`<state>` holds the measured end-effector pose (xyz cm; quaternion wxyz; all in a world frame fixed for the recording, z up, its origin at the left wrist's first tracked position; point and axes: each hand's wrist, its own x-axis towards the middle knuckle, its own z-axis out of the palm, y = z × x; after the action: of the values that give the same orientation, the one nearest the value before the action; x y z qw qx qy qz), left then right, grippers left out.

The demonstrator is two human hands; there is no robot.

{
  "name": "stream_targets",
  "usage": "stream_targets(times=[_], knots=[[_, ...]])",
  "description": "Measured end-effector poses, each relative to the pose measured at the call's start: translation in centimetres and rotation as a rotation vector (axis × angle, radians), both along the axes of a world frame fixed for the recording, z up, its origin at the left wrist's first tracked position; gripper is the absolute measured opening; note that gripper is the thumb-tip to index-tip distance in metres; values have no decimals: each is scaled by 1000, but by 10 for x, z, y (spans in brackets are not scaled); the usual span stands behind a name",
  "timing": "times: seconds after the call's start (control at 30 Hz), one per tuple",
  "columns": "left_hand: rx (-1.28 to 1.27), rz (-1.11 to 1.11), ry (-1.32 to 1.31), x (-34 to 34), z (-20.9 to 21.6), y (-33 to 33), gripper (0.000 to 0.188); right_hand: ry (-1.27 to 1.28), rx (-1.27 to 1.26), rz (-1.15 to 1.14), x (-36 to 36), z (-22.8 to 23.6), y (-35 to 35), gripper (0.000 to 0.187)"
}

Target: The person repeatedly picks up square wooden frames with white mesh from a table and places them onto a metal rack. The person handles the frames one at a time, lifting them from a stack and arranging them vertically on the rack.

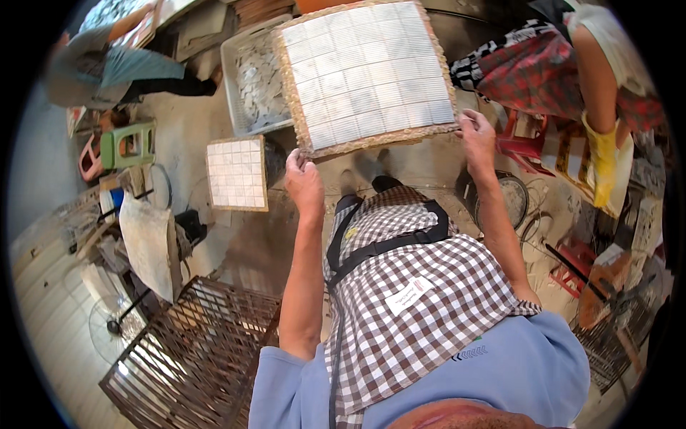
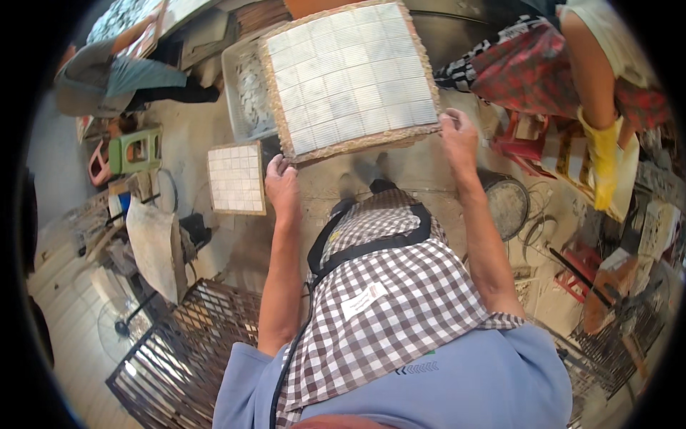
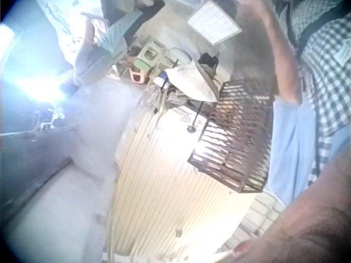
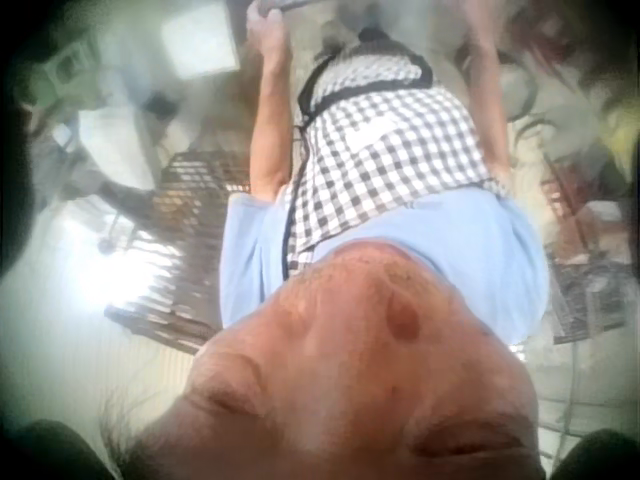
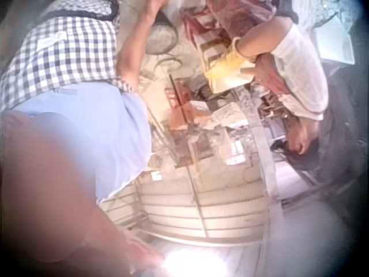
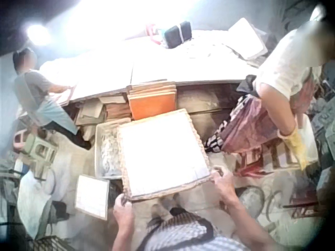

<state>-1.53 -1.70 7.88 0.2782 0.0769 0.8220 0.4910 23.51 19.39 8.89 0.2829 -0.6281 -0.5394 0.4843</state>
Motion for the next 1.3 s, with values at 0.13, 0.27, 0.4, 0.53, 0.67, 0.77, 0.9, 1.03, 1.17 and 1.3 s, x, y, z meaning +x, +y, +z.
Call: stream_targets(times=[0.13, 0.27, 0.4, 0.53, 0.67, 0.77, 0.9, 1.03, 1.17, 1.3], knots=[[-15, -6, 27, -2, -1, -7, 43, 52, -29, -48, 1, 5, 1, 32], [-66, -64, 83, -1, 12, -10, 41, 159, -147, -67, 11, 1, 4, 30], [-136, -37, 119, -8, 15, -8, 41, 196, -256, 5, 13, 3, 6, 28], [31, 75, -100, -28, 18, -5, 41, 150, -329, 137, 18, 6, 11, 33], [144, 30, -420, -51, 45, 12, 38, 401, -392, 128, -5, 27, 20, 39], [216, 79, -570, -60, 52, 26, 40, 451, -439, 99, -11, 36, 23, 42], [293, 107, -610, -62, 46, 34, 40, 532, -538, 64, -11, 30, 25, 45], [301, 158, -577, -55, 53, 44, 42, 558, -524, 22, -10, 24, 30, 47], [363, 325, -552, -46, 55, 57, 45, 447, -332, -113, -20, 14, 26, 46], [344, 420, -450, -34, 56, 67, 49, 378, -239, -205, -21, 14, 20, 43]])
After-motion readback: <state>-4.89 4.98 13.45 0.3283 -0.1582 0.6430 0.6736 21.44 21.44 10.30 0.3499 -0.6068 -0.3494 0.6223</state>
